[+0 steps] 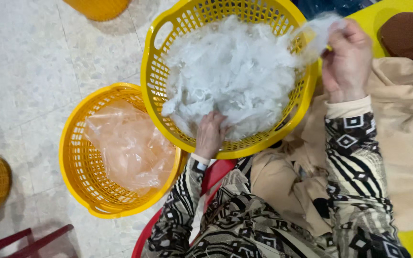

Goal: The person repeatedly picks up, fluffs, and places back white cotton-like fiber in a yellow basket. The hands work the material by hand, separating and aerating it throughout the clip.

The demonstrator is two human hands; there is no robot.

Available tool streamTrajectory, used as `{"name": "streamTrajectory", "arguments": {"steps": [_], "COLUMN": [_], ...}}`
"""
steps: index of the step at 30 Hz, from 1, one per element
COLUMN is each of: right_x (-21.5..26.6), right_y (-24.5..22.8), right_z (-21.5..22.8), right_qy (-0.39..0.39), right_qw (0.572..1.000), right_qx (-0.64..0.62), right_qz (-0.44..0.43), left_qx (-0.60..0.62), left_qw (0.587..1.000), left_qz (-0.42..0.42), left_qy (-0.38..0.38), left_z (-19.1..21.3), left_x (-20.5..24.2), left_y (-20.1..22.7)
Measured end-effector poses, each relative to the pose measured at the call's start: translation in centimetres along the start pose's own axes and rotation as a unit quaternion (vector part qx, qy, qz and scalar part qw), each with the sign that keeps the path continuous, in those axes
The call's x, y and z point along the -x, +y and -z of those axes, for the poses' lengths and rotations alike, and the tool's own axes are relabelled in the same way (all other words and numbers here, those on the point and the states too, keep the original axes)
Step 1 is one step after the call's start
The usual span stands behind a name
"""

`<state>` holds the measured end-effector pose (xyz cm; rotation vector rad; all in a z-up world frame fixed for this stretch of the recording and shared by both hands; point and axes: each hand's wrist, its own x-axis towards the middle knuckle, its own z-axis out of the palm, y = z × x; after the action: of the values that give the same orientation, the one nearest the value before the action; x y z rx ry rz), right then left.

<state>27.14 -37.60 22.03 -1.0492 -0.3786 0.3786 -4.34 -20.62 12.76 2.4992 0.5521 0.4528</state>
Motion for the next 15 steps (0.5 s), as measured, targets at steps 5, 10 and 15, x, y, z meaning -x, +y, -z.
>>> {"name": "streamTrajectory", "arguments": {"steps": [5, 10, 15], "right_x": [2.4, 7.5, 6.4], "right_y": [4.9, 7.2, 4.0], "right_z": [-2.3, -5.1, -3.2], "right_qy": [-0.031, -0.163, -0.074], "right_qw": [0.994, 0.953, 0.887], "right_qx": [0.066, 0.254, 0.433], "right_qz": [-0.082, -0.027, 0.141], "left_qx": [0.082, 0.297, 0.322], "left_qw": [0.995, 0.950, 0.891], "left_qz": [-0.024, 0.031, 0.062], "left_qy": [0.044, 0.087, 0.314], "left_z": [1.6, 2.2, 6.1], "left_x": [-6.4, -8.8, -9.3], "left_y": [3.0, 6.6, 1.2]}}
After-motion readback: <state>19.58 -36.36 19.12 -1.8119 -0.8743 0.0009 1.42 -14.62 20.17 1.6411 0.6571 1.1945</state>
